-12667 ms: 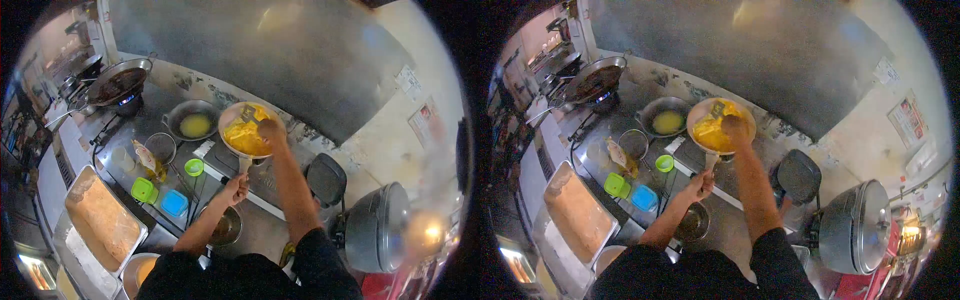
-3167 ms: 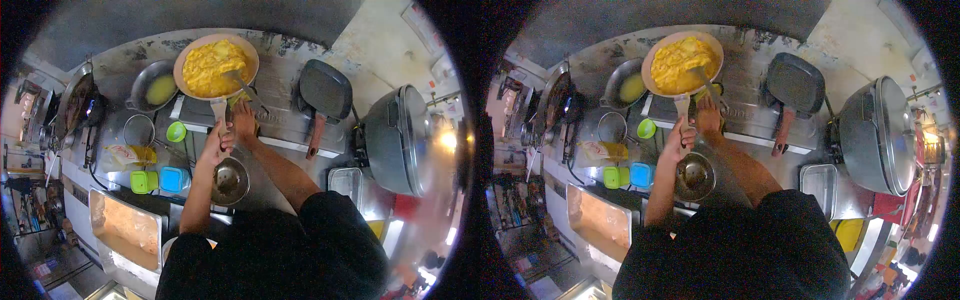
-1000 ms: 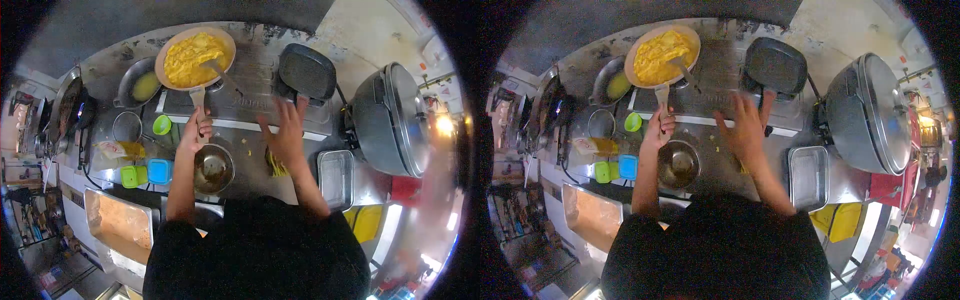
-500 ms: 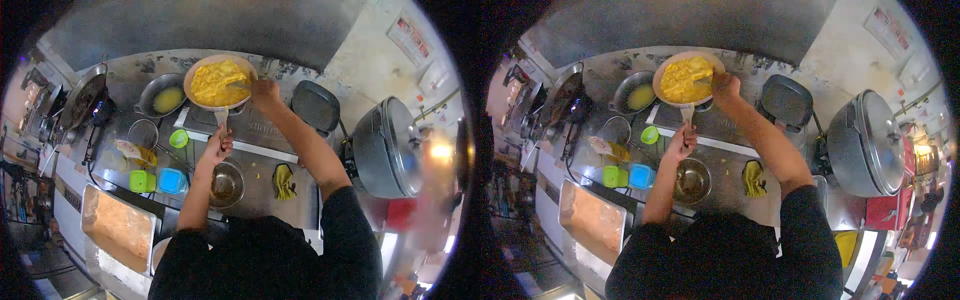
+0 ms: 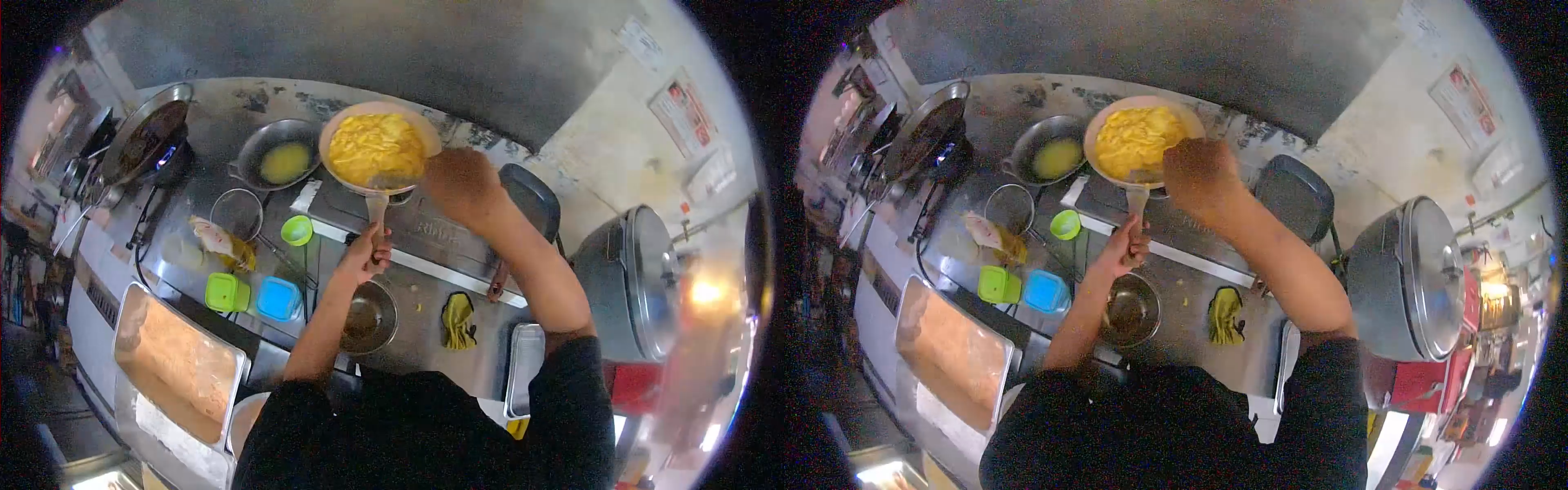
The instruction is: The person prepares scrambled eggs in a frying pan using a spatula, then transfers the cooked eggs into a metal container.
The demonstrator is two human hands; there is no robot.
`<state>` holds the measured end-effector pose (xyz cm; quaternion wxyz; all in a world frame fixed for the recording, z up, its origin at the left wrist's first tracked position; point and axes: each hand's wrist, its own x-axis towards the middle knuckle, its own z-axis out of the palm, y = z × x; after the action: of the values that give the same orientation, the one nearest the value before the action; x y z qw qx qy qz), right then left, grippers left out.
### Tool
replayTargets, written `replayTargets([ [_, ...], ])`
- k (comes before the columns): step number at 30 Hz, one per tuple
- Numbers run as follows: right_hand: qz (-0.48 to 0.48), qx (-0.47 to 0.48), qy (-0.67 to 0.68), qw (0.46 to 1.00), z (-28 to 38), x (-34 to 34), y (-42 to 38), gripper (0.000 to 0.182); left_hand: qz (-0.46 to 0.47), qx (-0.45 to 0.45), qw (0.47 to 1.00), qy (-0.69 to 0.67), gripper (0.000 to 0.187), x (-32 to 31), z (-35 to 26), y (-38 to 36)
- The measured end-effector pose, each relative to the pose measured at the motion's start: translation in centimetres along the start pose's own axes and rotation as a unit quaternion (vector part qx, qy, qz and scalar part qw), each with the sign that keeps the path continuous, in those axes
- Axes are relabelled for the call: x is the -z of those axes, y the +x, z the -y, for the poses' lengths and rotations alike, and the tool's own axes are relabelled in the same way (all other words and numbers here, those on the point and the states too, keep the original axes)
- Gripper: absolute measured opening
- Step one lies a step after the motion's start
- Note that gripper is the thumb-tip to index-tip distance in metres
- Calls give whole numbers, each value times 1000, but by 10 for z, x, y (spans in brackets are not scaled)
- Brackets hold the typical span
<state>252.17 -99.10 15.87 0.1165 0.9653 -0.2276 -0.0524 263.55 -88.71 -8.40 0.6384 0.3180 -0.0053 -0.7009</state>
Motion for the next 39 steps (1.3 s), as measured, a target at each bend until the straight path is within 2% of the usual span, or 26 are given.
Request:
replayTargets([
  [4,-13,34,21,999,32,-73,30,17,33,6,999,-15,30,6,4,8],
  [6,-72,-66,90,991,45,-118,49,17,29,1,999,-18,31,6,3,6],
  [7,-74,-61,88,992,46,-141,59,17,-7,18,1000,-24,32,1,2,5],
  [9,-210,-159,270,926,45,-161,72,18,-43,35,998,-29,32,-2,2,4],
  [10,-212,-156,269,926,39,-156,75,18,-33,25,999,-24,32,-2,3,3],
  [12,-66,-121,125,983,9,-140,80,21,-20,12,1000,-16,31,-5,2,2],
  [14,-90,-9,16,996,-37,-144,96,23,-15,-10,1000,-2,31,-8,3,-2],
  [16,-60,-22,20,998,-62,-94,88,25,2,-9,1000,-14,32,1,6,6],
  [18,19,-1,24,1000,-73,-29,73,27,17,-4,999,-28,33,6,7,9],
  [19,21,1,22,1000,-80,-17,77,27,2,1,1000,-23,33,4,7,8],
  [21,127,46,-73,988,-91,1,90,26,-13,8,1000,-22,34,3,6,7],
  [22,131,47,-74,988,-90,5,95,26,-7,9,1000,-29,34,3,7,7],
  [24,119,-51,-15,991,-84,11,105,23,1,11,999,-38,34,0,7,5],
  [26,96,-54,-31,993,-82,0,118,21,-44,-6,998,-46,31,-5,9,2],
  [28,76,-57,-46,994,-82,-22,136,20,-39,-12,998,-41,31,-4,10,3],
  [31,95,-61,-84,990,-78,-59,172,21,-30,-17,999,-26,31,-2,11,5],
  [32,77,-126,-20,989,-73,-71,184,22,-27,-16,999,-18,31,-1,12,5],
  [34,61,-189,45,979,-66,-93,193,25,-30,-1,999,-12,32,-4,7,4],
  [35,38,-46,11,998,-65,-103,194,26,-30,14,999,-2,32,-4,6,4],
  [37,14,100,-29,994,-71,-129,197,27,-14,18,1000,0,34,0,5,6],
  [39,107,151,10,983,-89,-156,201,27,7,19,1000,2,35,0,3,6],
])
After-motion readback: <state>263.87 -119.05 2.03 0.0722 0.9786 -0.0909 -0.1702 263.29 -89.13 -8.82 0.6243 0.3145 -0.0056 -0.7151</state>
